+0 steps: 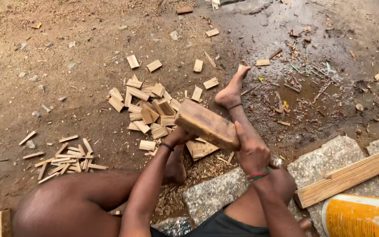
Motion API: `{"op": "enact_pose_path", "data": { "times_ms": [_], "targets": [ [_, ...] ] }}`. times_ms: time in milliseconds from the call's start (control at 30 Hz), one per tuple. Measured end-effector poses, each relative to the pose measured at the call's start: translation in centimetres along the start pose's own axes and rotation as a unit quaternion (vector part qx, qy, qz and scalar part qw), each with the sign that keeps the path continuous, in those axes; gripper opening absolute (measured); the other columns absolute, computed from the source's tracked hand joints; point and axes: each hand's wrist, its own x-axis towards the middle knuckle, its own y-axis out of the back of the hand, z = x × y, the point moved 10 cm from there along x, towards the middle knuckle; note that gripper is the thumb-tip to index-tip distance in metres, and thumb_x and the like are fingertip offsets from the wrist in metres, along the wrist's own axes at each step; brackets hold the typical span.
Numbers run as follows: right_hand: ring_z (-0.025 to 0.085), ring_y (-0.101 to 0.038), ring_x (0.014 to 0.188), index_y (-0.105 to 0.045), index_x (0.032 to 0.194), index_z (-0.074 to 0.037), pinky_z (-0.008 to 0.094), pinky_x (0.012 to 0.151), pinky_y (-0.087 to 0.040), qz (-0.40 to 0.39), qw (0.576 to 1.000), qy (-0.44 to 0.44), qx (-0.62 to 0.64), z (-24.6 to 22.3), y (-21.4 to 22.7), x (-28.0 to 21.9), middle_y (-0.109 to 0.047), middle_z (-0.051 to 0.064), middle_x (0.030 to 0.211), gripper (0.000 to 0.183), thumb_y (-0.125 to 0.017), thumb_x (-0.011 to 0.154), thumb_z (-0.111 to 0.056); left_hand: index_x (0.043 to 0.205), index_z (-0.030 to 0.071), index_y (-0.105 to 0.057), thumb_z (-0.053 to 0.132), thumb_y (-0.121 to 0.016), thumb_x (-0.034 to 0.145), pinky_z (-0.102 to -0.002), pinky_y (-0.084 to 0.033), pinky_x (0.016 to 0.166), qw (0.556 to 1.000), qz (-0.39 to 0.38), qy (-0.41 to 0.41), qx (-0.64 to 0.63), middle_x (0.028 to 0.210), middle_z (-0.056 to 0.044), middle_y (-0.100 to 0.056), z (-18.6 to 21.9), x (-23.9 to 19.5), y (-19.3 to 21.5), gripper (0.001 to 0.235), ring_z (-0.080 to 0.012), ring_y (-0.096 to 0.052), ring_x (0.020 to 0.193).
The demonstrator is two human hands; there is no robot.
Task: The person sits on the ground and uses a wooden mallet to strike a chisel, splitting small pieces of wood into smaller fragments. The person repeatedly picks up wood pieces, positions them on a base, and strikes them to create a pile of wood chips and small blocks.
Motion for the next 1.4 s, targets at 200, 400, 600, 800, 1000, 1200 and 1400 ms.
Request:
{"op": "enact_pose_path", "data": {
  "times_ms": [200, 400, 600, 800, 1000, 1200, 1400],
  "targets": [
    [0.032, -0.073, 0.072, -0.043, 0.155, -0.028, 0.045, 0.065, -0.060, -0.031, 0.991, -0.118, 0.045, 2.5, -1.8, -1.8, -0.075, 0.015, 0.088, 0.100, -0.090, 0.067, -0.030, 0.114, 0.011, -0.064, 0.030, -0.079, 0.089, -0.044, -0.061, 0.084, 0.995, 0.015, -0.001, 0.100, 0.106, -0.010, -0.071, 4.4, -1.4, 0.7, 0.036, -0.0237, -0.073, 0.090],
    [0.030, -0.076, 0.075, -0.039, 0.160, -0.020, 0.042, 0.071, -0.063, -0.002, 0.977, -0.178, 0.119, 5.2, -0.9, -3.1, -0.077, 0.013, 0.094, 0.100, -0.091, 0.076, -0.034, 0.089, 0.014, -0.062, 0.034, -0.078, 0.089, -0.037, -0.061, 0.078, 0.998, 0.016, -0.032, 0.055, 0.090, -0.001, -0.067, 7.3, -1.8, 0.3, 0.025, -0.0144, -0.068, 0.086],
    [0.031, -0.076, 0.077, -0.034, 0.162, -0.015, 0.041, 0.073, -0.064, 0.031, 0.978, -0.154, 0.140, 5.0, -0.4, -2.7, -0.076, 0.015, 0.094, 0.106, -0.091, 0.075, -0.037, 0.085, 0.012, -0.062, 0.034, -0.081, 0.089, -0.037, -0.057, 0.073, 0.988, 0.045, -0.101, 0.110, 0.082, -0.003, -0.068, 11.0, -2.0, 1.9, 0.029, -0.0176, -0.068, 0.081],
    [0.030, -0.077, 0.080, -0.038, 0.160, -0.015, 0.041, 0.073, -0.063, 0.083, 0.986, -0.096, 0.111, 3.1, 0.4, -3.1, -0.077, 0.017, 0.100, 0.104, -0.093, 0.074, -0.039, 0.090, 0.011, -0.064, 0.035, -0.082, 0.088, -0.037, -0.058, 0.073, 0.984, 0.049, -0.089, 0.145, 0.086, -0.005, -0.072, 11.0, -2.3, 1.8, 0.030, -0.0182, -0.070, 0.081],
    [0.029, -0.075, 0.072, -0.042, 0.161, -0.016, 0.042, 0.070, -0.062, 0.003, 0.983, -0.154, 0.100, 3.2, -1.6, -3.5, -0.077, 0.014, 0.088, 0.102, -0.093, 0.075, -0.038, 0.101, 0.013, -0.070, 0.034, -0.081, 0.084, -0.038, -0.060, 0.079, 0.986, 0.029, -0.095, 0.130, 0.095, -0.005, -0.074, 11.5, -1.9, 1.4, 0.030, -0.0187, -0.072, 0.088],
    [0.032, -0.076, 0.079, -0.040, 0.160, -0.015, 0.042, 0.070, -0.061, 0.069, 0.982, -0.111, 0.138, 2.9, 1.4, -3.4, -0.076, 0.015, 0.092, 0.106, -0.093, 0.071, -0.039, 0.096, 0.012, -0.064, 0.033, -0.082, 0.086, -0.039, -0.060, 0.078, 0.986, -0.011, -0.031, 0.164, 0.091, -0.004, -0.069, 10.4, -1.2, 1.2, 0.030, -0.0192, -0.068, 0.087],
    [0.033, -0.076, 0.078, -0.038, 0.161, -0.018, 0.042, 0.070, -0.063, 0.082, 0.976, -0.151, 0.136, 5.1, 1.8, -2.9, -0.075, 0.016, 0.091, 0.102, -0.094, 0.079, -0.040, 0.094, 0.013, -0.063, 0.031, -0.082, 0.087, -0.039, -0.059, 0.075, 0.981, -0.037, -0.092, 0.168, 0.090, -0.005, -0.071, 12.3, -1.2, 0.3, 0.026, -0.0205, -0.070, 0.087]
  ]
}}
